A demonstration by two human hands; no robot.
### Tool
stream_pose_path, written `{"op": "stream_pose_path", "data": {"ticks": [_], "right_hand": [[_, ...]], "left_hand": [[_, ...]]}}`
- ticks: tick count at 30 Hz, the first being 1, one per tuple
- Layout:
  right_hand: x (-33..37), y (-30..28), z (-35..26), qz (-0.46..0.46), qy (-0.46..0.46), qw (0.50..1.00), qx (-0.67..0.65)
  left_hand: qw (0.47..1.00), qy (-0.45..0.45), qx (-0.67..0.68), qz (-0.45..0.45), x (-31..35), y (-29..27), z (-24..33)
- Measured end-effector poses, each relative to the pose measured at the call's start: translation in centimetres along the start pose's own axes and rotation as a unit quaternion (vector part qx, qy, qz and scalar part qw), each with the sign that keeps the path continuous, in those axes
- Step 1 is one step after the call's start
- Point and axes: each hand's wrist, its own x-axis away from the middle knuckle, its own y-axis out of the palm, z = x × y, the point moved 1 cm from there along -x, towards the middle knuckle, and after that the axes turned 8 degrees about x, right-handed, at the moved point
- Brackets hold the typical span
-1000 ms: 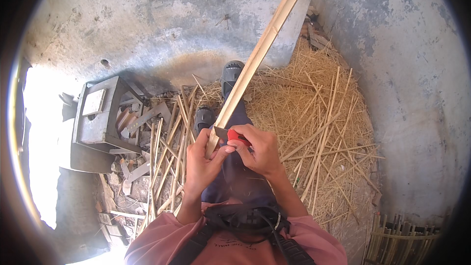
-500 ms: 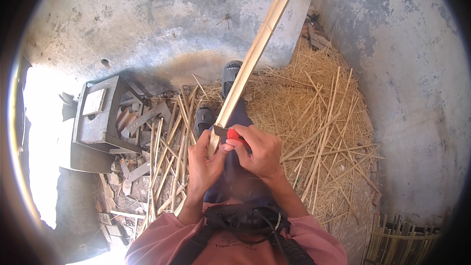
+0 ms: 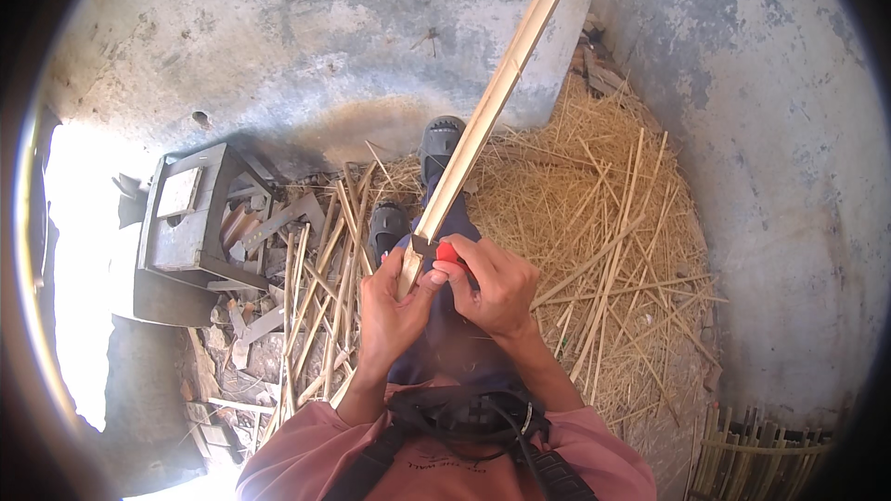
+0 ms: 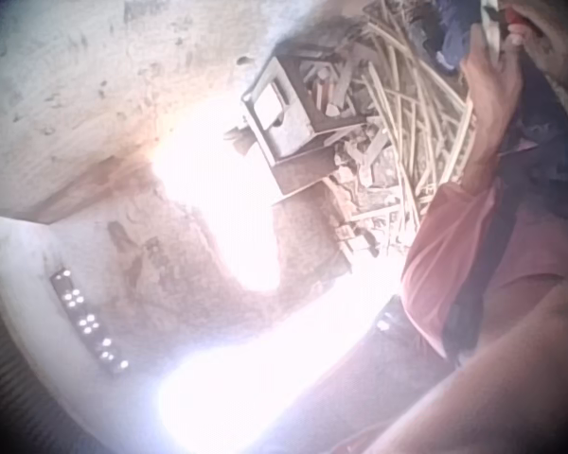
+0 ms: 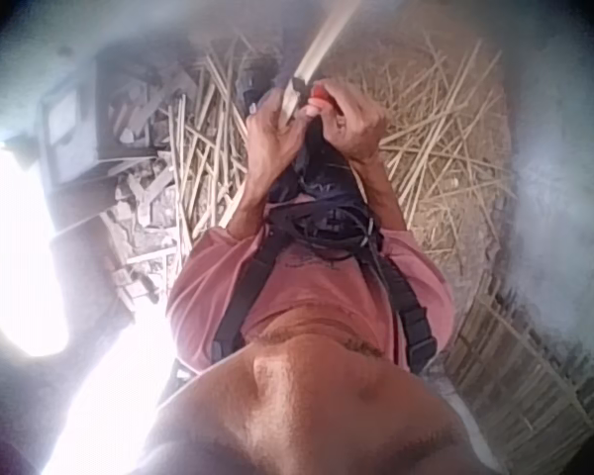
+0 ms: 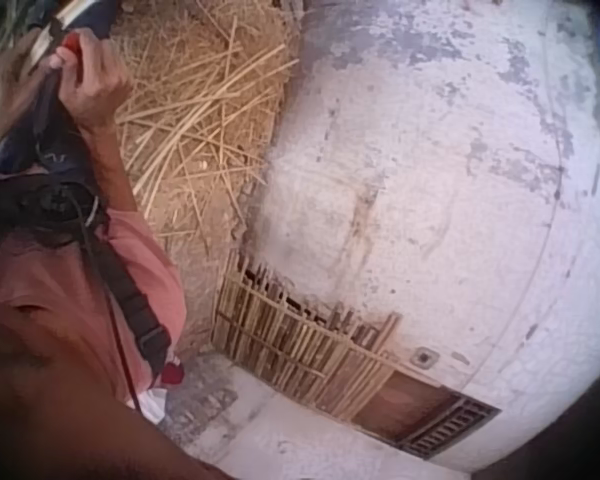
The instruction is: The person carves a thin wooden stick using a utility knife. They hold the stick with one hand and shave away thin layers of wood with the blade, rotating the stick to refine its shape.
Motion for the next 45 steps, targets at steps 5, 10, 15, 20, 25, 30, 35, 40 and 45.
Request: {"op": "stream_pose_path", "data": {"ticks": [5,10,15,20,25,30,35,40,45], "right_hand": [[-0.2,0.1,0.0,0.013,-0.002,1.0,0.012],[-0.4,0.1,0.2,0.02,-0.005,1.0,0.008],[-0.6,0.0,0.2,0.016,-0.006,1.0,0.001],[-2.1,-0.5,2.4,0.051,0.062,0.997,-0.017],[-3.5,-0.9,3.6,0.004,0.046,0.999,-0.022],[-4.1,-0.3,4.0,0.006,0.043,0.999,-0.025],[-4.7,0.8,4.6,-0.004,0.039,0.999,-0.031],[-6.3,1.2,7.4,0.026,0.071,0.997,-0.016],[-8.5,1.5,9.5,0.019,0.06,0.998,-0.025]], "left_hand": [[1.0,0.0,-0.011,-0.002,0.1,0.0,-0.1],[1.0,-0.001,0.025,-0.007,0.1,0.1,0.6],[1.0,0.007,0.0,0.007,0.1,0.2,0.8],[0.997,-0.049,-0.065,-0.016,1.9,-0.1,-0.8],[0.997,-0.046,-0.065,0.002,2.0,-0.3,-1.5],[0.997,-0.044,-0.062,0.014,1.9,-0.6,-1.8],[0.994,-0.069,-0.086,0.022,2.1,-1.4,-1.7],[0.991,-0.072,-0.112,0.016,3.2,-1.4,-3.1],[0.993,-0.031,-0.107,0.034,4.2,-1.8,-4.5]]}}
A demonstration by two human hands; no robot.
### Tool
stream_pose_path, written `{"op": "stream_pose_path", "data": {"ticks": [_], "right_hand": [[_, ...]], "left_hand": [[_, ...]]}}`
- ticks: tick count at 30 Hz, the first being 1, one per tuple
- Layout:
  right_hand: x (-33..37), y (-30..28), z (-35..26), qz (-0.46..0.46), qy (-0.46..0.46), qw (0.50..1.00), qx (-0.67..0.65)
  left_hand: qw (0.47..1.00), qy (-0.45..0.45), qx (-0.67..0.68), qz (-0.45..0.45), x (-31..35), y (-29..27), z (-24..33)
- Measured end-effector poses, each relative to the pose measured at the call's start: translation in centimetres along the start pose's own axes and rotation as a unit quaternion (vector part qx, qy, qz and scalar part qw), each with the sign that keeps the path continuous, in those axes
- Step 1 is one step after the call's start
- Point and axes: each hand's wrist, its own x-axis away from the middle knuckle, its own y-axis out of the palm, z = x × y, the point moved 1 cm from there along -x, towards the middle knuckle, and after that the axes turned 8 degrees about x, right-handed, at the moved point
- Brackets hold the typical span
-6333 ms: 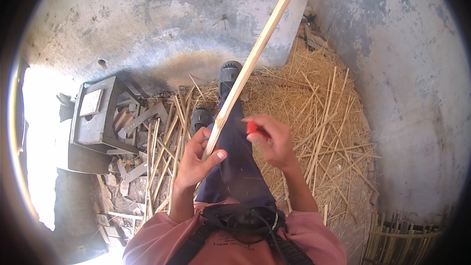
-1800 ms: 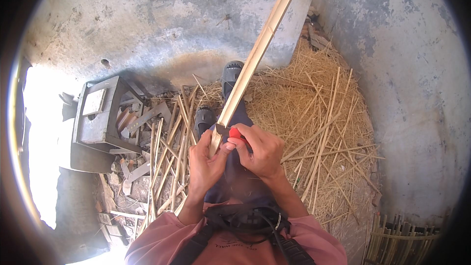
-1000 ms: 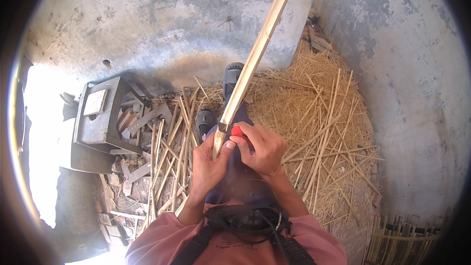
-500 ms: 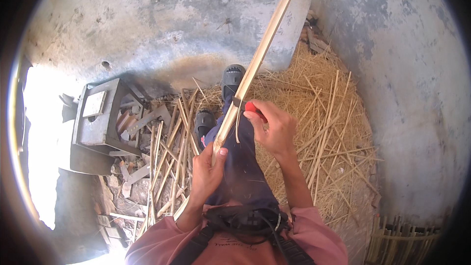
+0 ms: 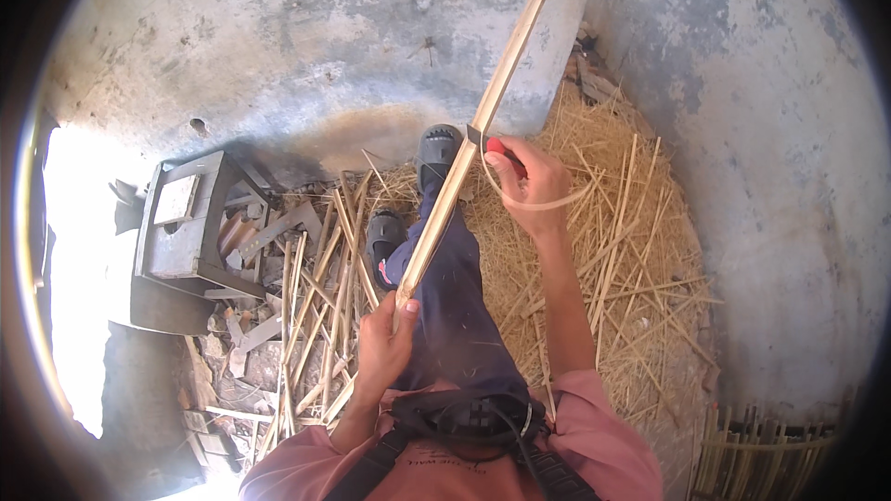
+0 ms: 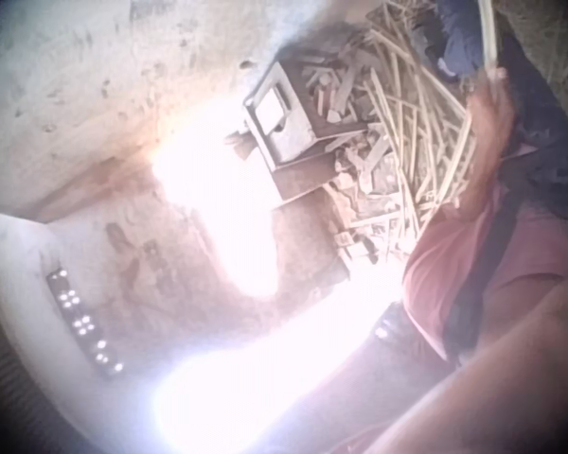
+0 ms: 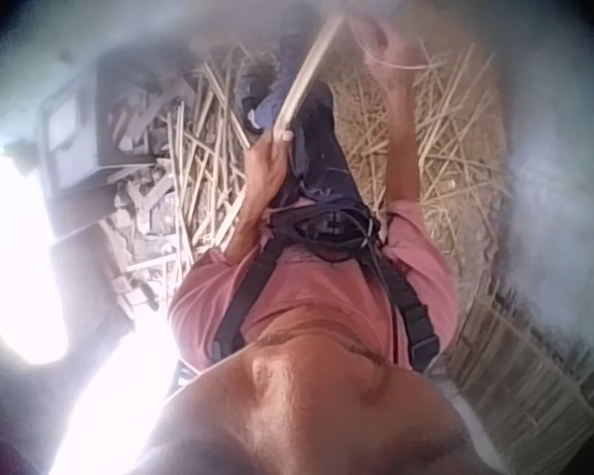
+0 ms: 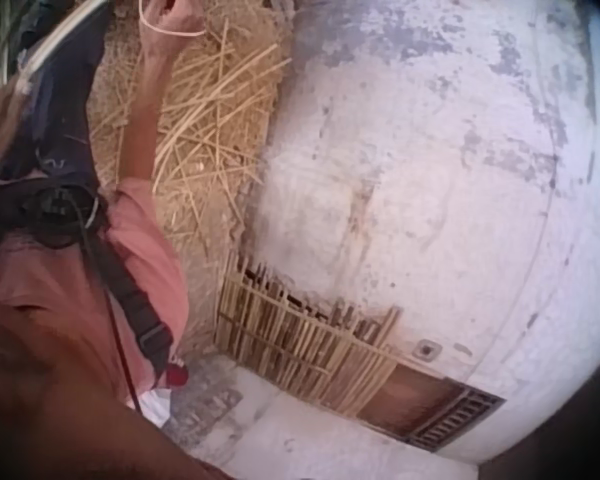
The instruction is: The person carves a thin wooden stick using a utility knife. They hold the stick with one hand and shave away thin layers of wood with the blade, rotating the stick to refine its shape.
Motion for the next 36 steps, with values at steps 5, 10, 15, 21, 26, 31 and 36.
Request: {"op": "stream_pose_path", "data": {"ticks": [5,10,15,21,26,31,36], "right_hand": [[-0.4,1.4,2.4,-0.025,0.009,1.0,0.016],[-4.5,0.7,7.9,-0.016,0.092,0.995,0.029],[-7.8,-0.2,10.0,0.019,0.11,0.992,0.065],[-8.0,0.8,11.8,0.019,0.12,0.987,0.108],[-7.8,1.5,12.4,0.006,0.125,0.983,0.138],[-7.3,2.5,12.7,0.03,0.118,0.983,0.134],[-7.6,3.3,12.6,0.029,0.13,0.983,0.127]], "left_hand": [[0.999,-0.046,-0.004,-0.021,-0.1,-0.9,0.4],[0.999,-0.037,-0.008,-0.022,2.2,-1.3,-1.0],[0.994,-0.083,-0.014,-0.066,2.3,-2.5,-0.7],[0.998,-0.037,-0.017,-0.052,2.6,-2.3,-2.4],[0.996,-0.065,-0.013,-0.052,2.7,-2.1,-2.1],[0.996,-0.065,-0.022,-0.065,2.8,-2.3,-2.8],[0.994,-0.078,0.016,-0.078,2.6,-2.7,-3.2]]}}
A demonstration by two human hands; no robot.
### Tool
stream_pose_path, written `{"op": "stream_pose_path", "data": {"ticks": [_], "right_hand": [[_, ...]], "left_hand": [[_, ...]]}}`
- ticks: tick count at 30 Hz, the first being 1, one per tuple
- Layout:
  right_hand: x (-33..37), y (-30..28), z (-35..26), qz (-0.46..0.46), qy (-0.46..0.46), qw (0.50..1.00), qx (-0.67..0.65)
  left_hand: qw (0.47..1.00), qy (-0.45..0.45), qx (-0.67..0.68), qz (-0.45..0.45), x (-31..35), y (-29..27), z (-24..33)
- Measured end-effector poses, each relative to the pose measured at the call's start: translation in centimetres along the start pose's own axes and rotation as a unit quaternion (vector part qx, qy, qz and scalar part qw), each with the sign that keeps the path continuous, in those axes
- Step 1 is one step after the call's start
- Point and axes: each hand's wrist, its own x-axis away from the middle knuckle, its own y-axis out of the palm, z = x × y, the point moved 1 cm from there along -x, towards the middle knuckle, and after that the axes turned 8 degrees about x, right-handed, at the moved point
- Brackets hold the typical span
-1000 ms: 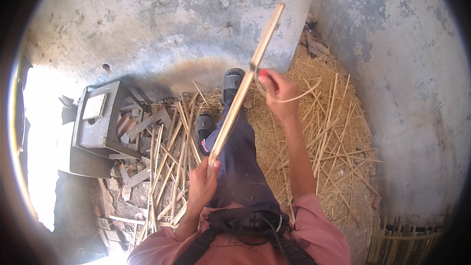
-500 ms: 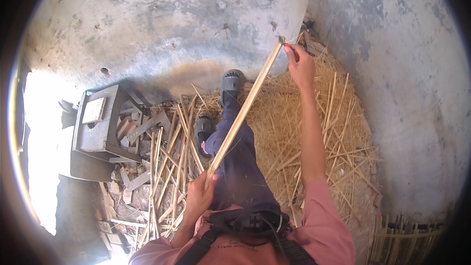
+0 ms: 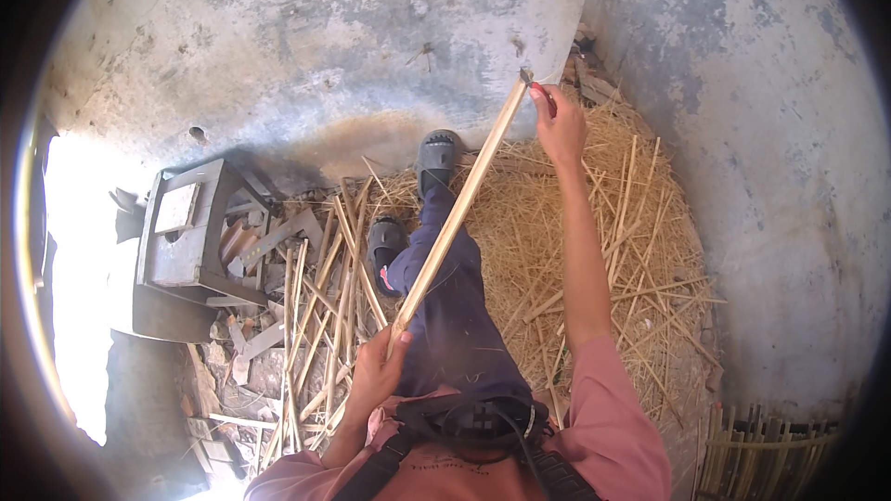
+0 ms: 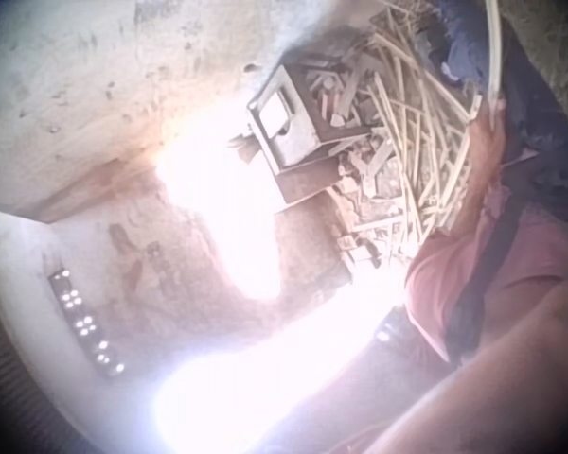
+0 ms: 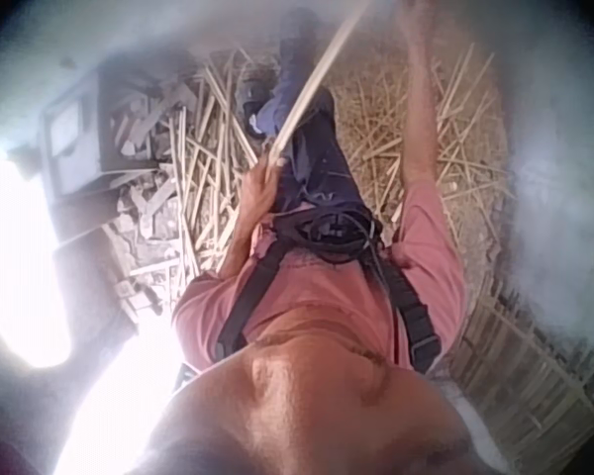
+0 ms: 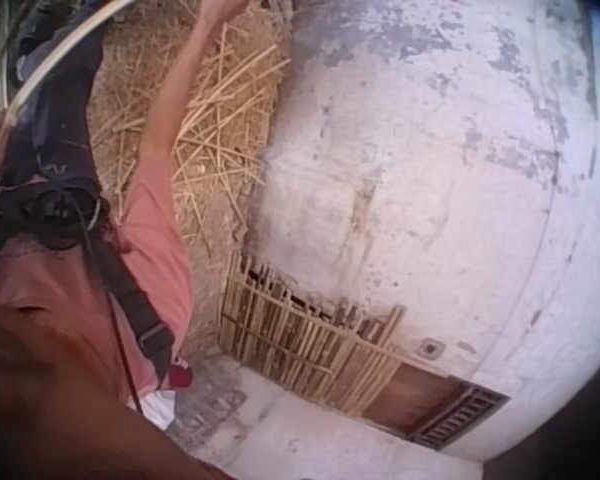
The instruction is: The person carves a thin wooden stick using a utility knife. They hold the stick with one hand and shave away thin layers of wood with the blade, rotating the stick to refine its shape.
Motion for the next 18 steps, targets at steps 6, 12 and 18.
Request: {"op": "stream_pose_path", "data": {"ticks": [6,12,18], "right_hand": [[-4.9,-1.7,11.5,0.148,-0.003,0.989,-0.005],[-4.1,-6.0,14.9,-0.23,0.271,0.933,-0.055],[0.8,-6.7,14.0,-0.218,0.245,0.941,-0.081]], "left_hand": [[0.988,-0.097,0.062,-0.107,1.6,-1.7,-3.7],[0.993,-0.114,-0.006,-0.017,1.5,-3.1,-6.0],[0.999,-0.047,0.018,-0.006,-1.4,-2.8,-2.4]]}}
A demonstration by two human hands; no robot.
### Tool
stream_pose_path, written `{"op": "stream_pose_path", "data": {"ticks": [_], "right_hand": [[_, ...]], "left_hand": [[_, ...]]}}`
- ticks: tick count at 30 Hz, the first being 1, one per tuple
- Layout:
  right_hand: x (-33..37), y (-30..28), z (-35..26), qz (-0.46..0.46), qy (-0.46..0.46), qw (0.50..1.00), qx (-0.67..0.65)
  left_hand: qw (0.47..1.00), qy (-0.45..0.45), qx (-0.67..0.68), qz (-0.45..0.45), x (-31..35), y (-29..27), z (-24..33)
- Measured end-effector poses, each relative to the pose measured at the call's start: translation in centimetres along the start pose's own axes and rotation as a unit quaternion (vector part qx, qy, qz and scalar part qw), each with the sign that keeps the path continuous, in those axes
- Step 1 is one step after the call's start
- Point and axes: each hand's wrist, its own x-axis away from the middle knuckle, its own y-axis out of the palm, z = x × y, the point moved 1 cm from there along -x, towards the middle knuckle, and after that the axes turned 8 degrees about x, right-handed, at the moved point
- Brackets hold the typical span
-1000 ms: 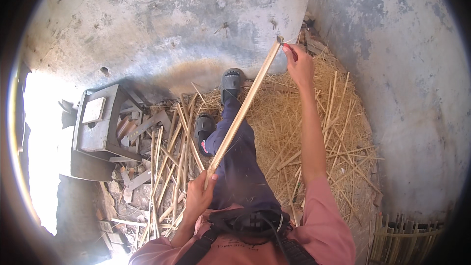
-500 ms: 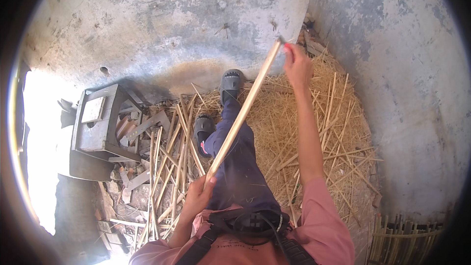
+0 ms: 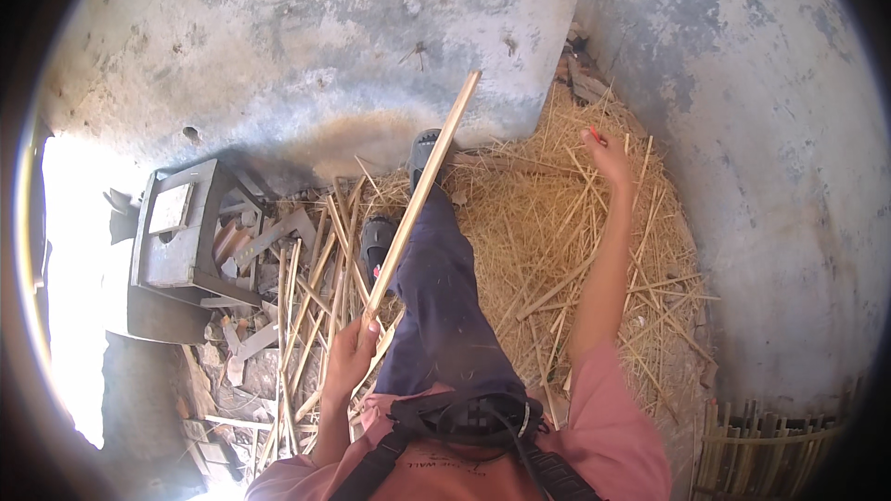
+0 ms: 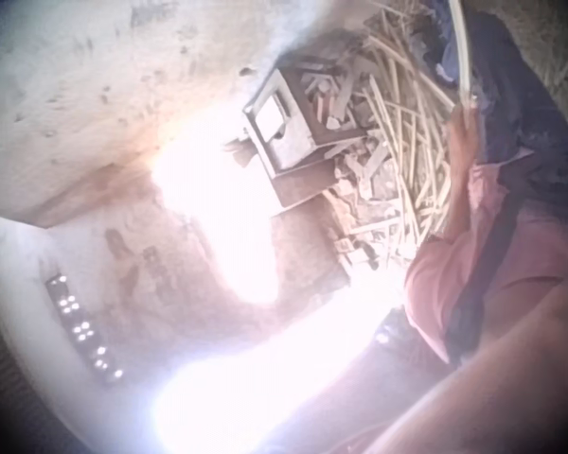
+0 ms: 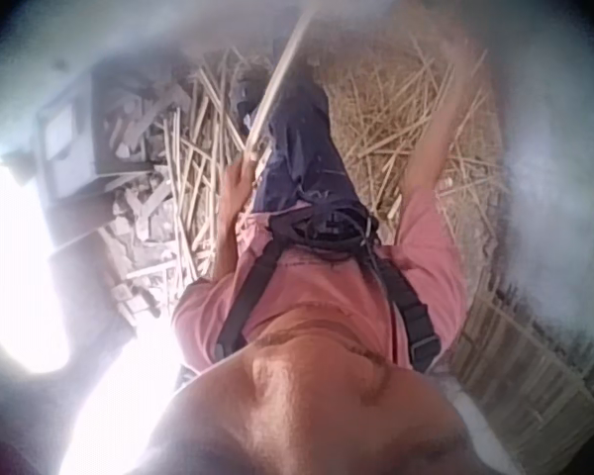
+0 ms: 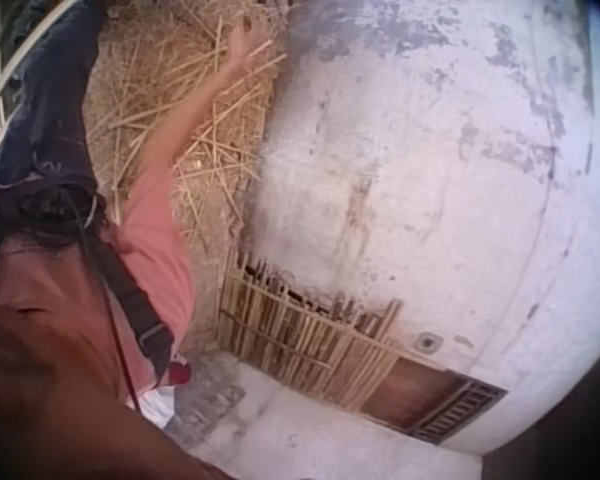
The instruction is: The person carves a thin wooden stick using a utility knife. They hold the stick with one hand and shave away thin layers of wood with the blade, rotating the stick to refine its shape.
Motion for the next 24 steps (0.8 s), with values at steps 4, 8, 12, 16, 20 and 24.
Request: {"op": "stream_pose_path", "data": {"ticks": [4,8,12,16,20,24], "right_hand": [[7.7,4.3,-5.3,-0.005,-0.05,0.973,-0.225],[15.8,8.0,-10.6,-0.074,-0.119,0.95,-0.279],[19.8,10.6,-13.0,-0.179,-0.219,0.919,-0.275],[22.9,11.6,-13.4,-0.277,-0.175,0.887,-0.326],[23.8,13.1,-12.7,-0.298,-0.189,0.887,-0.297],[24.2,13.0,-12.7,-0.282,-0.204,0.897,-0.272]], "left_hand": [[0.999,0.019,0.035,-0.02,-1.4,0.2,0.9],[0.995,0.015,0.08,-0.049,-2.6,1.4,3.1],[0.99,0.027,0.125,-0.065,-3.1,2.6,3.8],[0.99,0.034,0.121,-0.066,-3.1,3.0,4.9],[0.993,0.046,0.091,-0.06,-3.2,3.1,5.5],[0.992,0.054,0.103,-0.046,-3.2,3.2,5.9]]}}
